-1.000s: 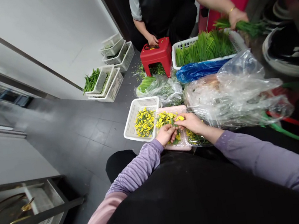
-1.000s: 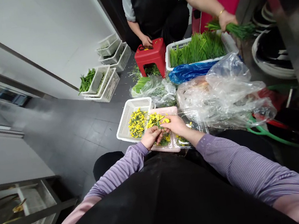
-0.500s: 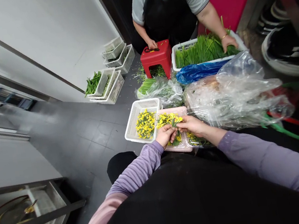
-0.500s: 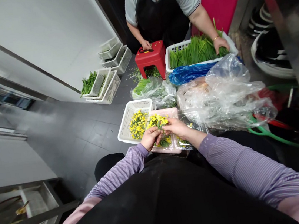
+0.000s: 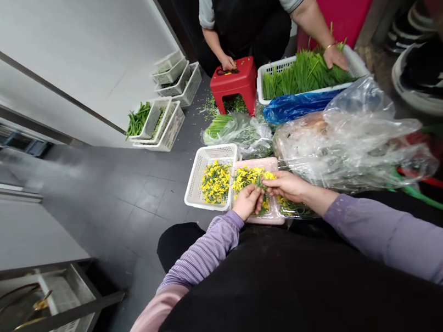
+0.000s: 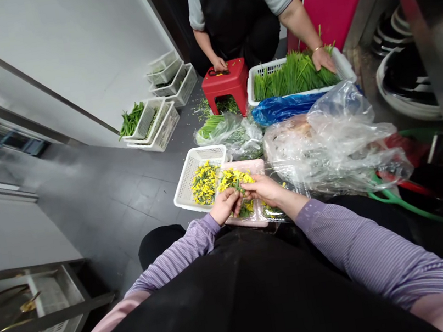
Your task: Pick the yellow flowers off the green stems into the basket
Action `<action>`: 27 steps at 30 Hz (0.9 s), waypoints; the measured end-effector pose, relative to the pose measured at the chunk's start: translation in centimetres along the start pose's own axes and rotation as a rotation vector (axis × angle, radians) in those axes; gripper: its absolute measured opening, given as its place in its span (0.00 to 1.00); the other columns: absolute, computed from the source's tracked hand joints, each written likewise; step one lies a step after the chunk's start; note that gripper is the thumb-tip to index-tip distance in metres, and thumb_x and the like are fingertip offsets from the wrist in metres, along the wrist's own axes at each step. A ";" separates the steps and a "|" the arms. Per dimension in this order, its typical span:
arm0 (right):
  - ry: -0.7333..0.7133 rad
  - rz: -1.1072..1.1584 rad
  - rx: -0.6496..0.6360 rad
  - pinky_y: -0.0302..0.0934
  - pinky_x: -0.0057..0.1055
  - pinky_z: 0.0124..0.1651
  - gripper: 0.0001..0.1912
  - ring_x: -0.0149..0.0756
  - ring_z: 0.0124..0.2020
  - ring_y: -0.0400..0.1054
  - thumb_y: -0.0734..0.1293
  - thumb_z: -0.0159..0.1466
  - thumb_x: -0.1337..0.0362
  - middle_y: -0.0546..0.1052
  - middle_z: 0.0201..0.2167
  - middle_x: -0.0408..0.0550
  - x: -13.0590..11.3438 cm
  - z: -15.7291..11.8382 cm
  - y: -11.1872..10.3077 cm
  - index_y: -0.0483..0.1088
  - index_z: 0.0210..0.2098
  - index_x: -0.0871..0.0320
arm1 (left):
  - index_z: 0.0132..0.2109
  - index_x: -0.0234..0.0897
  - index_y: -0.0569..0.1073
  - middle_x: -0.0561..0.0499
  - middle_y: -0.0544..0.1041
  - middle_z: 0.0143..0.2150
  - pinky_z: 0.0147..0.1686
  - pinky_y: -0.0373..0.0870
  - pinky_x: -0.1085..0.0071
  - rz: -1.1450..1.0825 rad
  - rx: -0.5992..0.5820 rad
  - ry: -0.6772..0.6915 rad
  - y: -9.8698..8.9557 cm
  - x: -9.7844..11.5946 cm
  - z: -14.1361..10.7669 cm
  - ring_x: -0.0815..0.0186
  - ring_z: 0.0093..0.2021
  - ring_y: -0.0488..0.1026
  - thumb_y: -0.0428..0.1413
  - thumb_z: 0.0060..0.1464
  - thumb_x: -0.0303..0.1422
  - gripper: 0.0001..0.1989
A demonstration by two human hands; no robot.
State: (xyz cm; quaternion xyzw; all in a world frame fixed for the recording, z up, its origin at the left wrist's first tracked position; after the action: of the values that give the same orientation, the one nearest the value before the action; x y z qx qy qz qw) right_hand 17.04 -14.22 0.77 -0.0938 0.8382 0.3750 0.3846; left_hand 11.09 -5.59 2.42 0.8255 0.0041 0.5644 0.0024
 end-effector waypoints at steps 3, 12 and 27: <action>-0.011 -0.058 0.016 0.58 0.20 0.22 0.04 0.22 0.17 0.61 0.67 0.50 0.72 0.69 0.17 0.41 -0.1 -0.1 -0.2 0.68 0.26 0.63 | 0.30 0.34 0.60 0.60 0.61 0.18 0.10 0.53 0.80 -0.014 0.002 -0.006 0.1 0.1 -0.1 0.78 0.12 0.57 0.49 0.48 0.44 0.15; 0.114 0.121 -0.087 0.60 0.23 0.26 0.03 0.25 0.20 0.64 0.61 0.54 0.74 0.70 0.19 0.45 0.1 -0.5 0.9 0.65 0.26 0.63 | 0.27 0.35 0.59 0.60 0.57 0.16 0.09 0.44 0.81 -0.192 -0.010 -0.070 0.1 0.0 -0.1 0.78 0.10 0.52 0.48 0.47 0.35 0.08; 0.097 0.000 -0.061 0.48 0.23 0.16 0.10 0.26 0.15 0.57 0.67 0.50 0.66 0.63 0.15 0.39 -0.1 -0.5 0.3 0.59 0.26 0.59 | 0.24 0.33 0.67 0.54 0.64 0.20 0.30 0.60 0.75 0.774 -0.091 0.125 -0.5 0.3 0.7 0.72 0.24 0.61 0.43 0.53 0.32 0.13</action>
State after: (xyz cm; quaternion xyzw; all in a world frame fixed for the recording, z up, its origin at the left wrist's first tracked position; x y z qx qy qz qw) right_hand 16.72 -14.42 1.23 -0.1236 0.8440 0.3953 0.3408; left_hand 11.85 -5.05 2.41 0.7290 -0.3324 0.5724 -0.1743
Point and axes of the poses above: each hand's wrist, its own z-axis towards the middle knuckle, its own y-axis out of the palm, x = y × z, the point moved 6 cm from there along z, towards the middle knuckle
